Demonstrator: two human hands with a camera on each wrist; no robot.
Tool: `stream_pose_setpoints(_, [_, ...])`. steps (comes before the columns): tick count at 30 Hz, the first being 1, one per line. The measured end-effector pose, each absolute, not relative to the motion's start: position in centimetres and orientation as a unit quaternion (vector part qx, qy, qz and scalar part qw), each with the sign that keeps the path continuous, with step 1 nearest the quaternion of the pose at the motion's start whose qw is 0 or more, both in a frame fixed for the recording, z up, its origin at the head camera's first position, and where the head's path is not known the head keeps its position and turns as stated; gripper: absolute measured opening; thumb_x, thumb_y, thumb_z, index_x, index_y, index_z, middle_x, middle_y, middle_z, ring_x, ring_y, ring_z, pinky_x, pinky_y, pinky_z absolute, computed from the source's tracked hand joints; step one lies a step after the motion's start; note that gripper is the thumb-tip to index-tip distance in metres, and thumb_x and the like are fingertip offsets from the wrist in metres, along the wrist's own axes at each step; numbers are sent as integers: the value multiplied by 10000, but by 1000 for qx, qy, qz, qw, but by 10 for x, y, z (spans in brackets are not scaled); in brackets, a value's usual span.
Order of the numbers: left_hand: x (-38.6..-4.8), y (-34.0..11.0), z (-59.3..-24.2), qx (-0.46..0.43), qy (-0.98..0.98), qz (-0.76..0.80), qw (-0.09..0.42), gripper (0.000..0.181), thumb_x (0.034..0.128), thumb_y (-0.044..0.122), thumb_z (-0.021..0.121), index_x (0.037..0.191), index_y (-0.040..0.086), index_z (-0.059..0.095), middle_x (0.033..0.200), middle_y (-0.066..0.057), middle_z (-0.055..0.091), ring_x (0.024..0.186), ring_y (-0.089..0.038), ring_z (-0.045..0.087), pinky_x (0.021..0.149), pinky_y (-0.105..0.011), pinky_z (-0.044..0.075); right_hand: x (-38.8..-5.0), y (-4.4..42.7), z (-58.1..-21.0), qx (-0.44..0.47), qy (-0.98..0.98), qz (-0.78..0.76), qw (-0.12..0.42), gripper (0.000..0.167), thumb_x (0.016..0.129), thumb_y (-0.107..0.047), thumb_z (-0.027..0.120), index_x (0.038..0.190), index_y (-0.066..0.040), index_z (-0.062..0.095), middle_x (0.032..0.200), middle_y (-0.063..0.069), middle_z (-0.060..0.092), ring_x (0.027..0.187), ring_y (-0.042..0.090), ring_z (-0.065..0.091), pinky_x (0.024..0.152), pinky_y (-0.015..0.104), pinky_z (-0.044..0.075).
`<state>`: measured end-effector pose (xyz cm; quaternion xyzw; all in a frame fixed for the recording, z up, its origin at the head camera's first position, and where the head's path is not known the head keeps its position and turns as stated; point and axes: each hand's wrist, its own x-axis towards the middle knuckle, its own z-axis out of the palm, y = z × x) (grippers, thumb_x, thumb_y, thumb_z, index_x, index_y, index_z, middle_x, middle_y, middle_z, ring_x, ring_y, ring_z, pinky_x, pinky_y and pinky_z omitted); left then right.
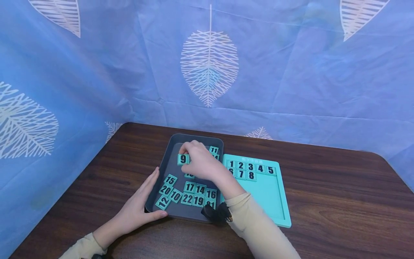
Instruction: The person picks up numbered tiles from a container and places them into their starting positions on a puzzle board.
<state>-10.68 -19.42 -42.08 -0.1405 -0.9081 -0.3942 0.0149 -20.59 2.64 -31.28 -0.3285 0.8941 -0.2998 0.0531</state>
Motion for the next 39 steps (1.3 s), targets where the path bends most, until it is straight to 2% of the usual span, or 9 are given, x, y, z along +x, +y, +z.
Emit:
stream_pose_setpoints(13, [-106, -192, -421, -143, -908, -394, 10, 1127, 733, 637, 712, 1552, 258, 36, 1602, 63, 22, 1437, -255, 100, 1008, -664, 252, -182, 113, -315, -271, 911, -312, -17, 368, 826, -20, 651, 1188, -46, 587, 1169, 90, 537, 963, 275, 521, 785, 421, 470])
stream_pose_setpoints(18, [-105, -193, -421, -143, -909, -391, 16, 1123, 734, 637, 712, 1552, 256, 43, 1602, 60, 26, 1437, -256, 103, 999, -672, 256, -181, 149, -312, -259, 922, -288, -22, 374, 826, -18, 642, 1195, -31, 580, 1181, 110, 531, 988, 284, 518, 796, 454, 464])
stream_pose_setpoints(22, [-105, -194, -421, -143, -909, -390, 18, 1119, 736, 637, 710, 1552, 264, 41, 1603, 57, 29, 1436, -246, 106, 999, -669, 260, -188, 178, -312, -272, 930, -248, -10, 369, 811, -9, 658, 1173, -11, 589, 1172, 123, 541, 981, 281, 505, 783, 456, 456])
stream_pose_setpoints(27, [-106, -195, -421, -143, -909, -392, 15, 1112, 739, 634, 709, 1550, 276, 38, 1603, 48, 30, 1435, -251, 110, 997, -673, 259, -198, 206, -320, -274, 936, -218, 32, 343, 796, -9, 676, 1132, -1, 606, 1122, 112, 560, 943, 254, 504, 766, 428, 459])
stream_pose_setpoints(33, [-106, -195, -421, -146, -907, -395, 17, 1112, 743, 620, 715, 1553, 250, 48, 1603, 47, 27, 1433, -251, 112, 996, -670, 265, -208, 219, -332, -263, 940, -206, 68, 346, 782, -4, 688, 1118, 35, 616, 1076, 126, 579, 909, 262, 514, 747, 419, 461])
stream_pose_setpoints(39, [-107, -195, -422, -148, -906, -396, 17, 1110, 746, 616, 716, 1552, 258, 43, 1603, 54, 23, 1433, -251, 108, 996, -671, 262, -214, 226, -346, -248, 944, -190, 105, 336, 770, 30, 669, 1102, 38, 620, 987, 97, 540, 813, 235, 428, 667, 367, 397])
